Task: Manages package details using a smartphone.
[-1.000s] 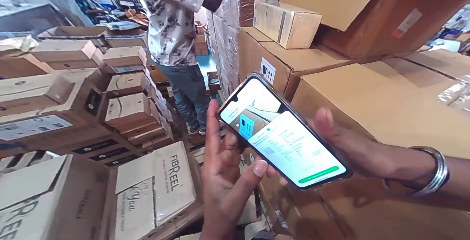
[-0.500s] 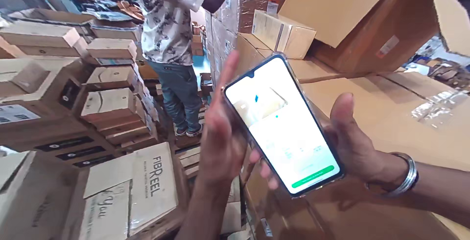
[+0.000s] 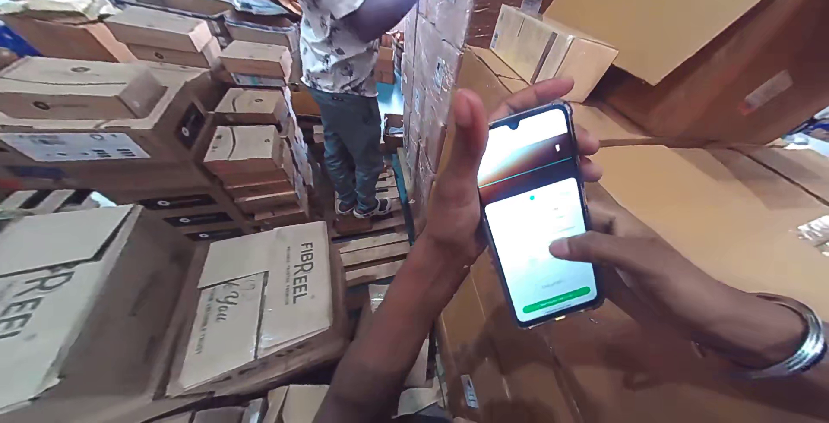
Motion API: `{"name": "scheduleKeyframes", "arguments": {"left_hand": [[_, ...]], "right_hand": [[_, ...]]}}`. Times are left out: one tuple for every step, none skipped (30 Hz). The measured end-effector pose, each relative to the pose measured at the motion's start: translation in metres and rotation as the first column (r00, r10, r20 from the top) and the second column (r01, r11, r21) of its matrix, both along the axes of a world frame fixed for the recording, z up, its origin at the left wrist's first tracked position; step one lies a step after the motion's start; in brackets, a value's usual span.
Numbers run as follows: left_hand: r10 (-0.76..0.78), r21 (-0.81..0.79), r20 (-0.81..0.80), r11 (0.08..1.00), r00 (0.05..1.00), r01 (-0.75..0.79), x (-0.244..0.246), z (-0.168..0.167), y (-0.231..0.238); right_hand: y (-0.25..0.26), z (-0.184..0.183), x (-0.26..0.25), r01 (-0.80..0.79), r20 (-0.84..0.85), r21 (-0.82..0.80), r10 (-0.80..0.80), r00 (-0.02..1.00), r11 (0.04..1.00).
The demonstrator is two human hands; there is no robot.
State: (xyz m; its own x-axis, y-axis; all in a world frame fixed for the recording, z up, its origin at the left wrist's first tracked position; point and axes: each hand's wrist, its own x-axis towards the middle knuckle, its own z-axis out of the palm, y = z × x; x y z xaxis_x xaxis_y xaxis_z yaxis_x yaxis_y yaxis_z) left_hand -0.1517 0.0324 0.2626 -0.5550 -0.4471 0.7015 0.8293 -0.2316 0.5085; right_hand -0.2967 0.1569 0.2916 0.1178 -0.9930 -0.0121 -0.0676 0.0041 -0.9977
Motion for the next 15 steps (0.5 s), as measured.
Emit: {"name": "scheduleKeyframes", "arguments": {"left_hand": [[0.005,0.003,0.001,1.0,1.0,-0.005,-0.0008,0.0002,0.0003],[0.01,0.008,0.002,1.0,1.0,-0.01,-0.0012,0.0001,0.0007],[0.007,0.009,0.001,1.0,1.0,-0.007,-0.0013,-0.0002,0.0007],[0.001,0.008,-0.002,1.0,1.0,0.0,-0.0014,-0.0005,0.0004],[-0.001,0.008,-0.003,1.0,1.0,0.001,-0.0014,-0.0006,0.0002],[0.005,0.011,-0.003,1.0,1.0,-0.005,-0.0016,-0.0006,0.0005],[0.014,0.011,-0.001,1.0,1.0,-0.014,-0.0017,-0.0004,0.0007],[0.022,0.009,-0.003,1.0,1.0,-0.022,-0.0017,-0.0005,0.0006],[0.027,0.006,0.0,1.0,1.0,-0.027,-0.0015,-0.0005,0.0004],[0.032,0.003,0.0,0.999,0.999,-0.032,-0.0012,-0.0006,0.0001],[0.036,-0.003,-0.001,0.999,0.999,-0.036,-0.0008,-0.0008,-0.0001],[0.039,-0.002,-0.001,0.999,0.999,-0.039,-0.0004,-0.0008,-0.0002],[0.038,0.0,-0.002,0.999,0.999,-0.038,0.0001,-0.0008,-0.0004],[0.035,0.002,-0.003,0.999,0.999,-0.035,0.0,-0.0013,-0.0004],[0.031,0.012,-0.003,0.999,1.0,-0.031,-0.0011,-0.0023,0.0003]], "right_hand": [[-0.0008,-0.0001,0.0003,0.013,-0.005,0.006,-0.013,1.0,1.0],[-0.0015,-0.0007,-0.0005,0.005,-0.003,0.009,-0.005,1.0,1.0],[-0.002,-0.0011,-0.0015,-0.008,0.005,0.014,0.008,1.0,1.0],[-0.0025,-0.0014,-0.002,-0.02,0.008,0.012,0.02,1.0,1.0],[-0.0028,-0.0017,-0.0024,-0.032,0.012,0.005,0.032,0.999,0.999],[-0.0027,-0.0018,-0.0027,-0.04,0.015,0.0,0.04,0.999,0.999],[-0.0025,-0.0015,-0.0028,-0.044,0.016,0.001,0.044,0.999,0.999],[-0.0024,-0.0013,-0.0027,-0.042,0.017,0.003,0.042,0.999,0.999],[-0.0024,-0.0014,-0.0026,-0.04,0.017,0.007,0.04,0.999,0.999],[-0.0024,-0.0014,-0.0024,-0.038,0.017,0.011,0.038,0.999,0.999],[-0.0027,-0.0013,-0.0022,-0.04,0.014,0.013,0.04,0.999,0.999],[-0.003,-0.0013,-0.0021,-0.043,0.016,0.011,0.043,0.999,0.999],[-0.0034,-0.0014,-0.0022,-0.049,0.022,0.008,0.049,0.999,0.999],[-0.0033,-0.0017,-0.0026,-0.052,0.026,0.007,0.052,0.998,0.999],[-0.0022,-0.0018,-0.0034,-0.05,0.022,0.01,0.05,0.999,0.999]]}}
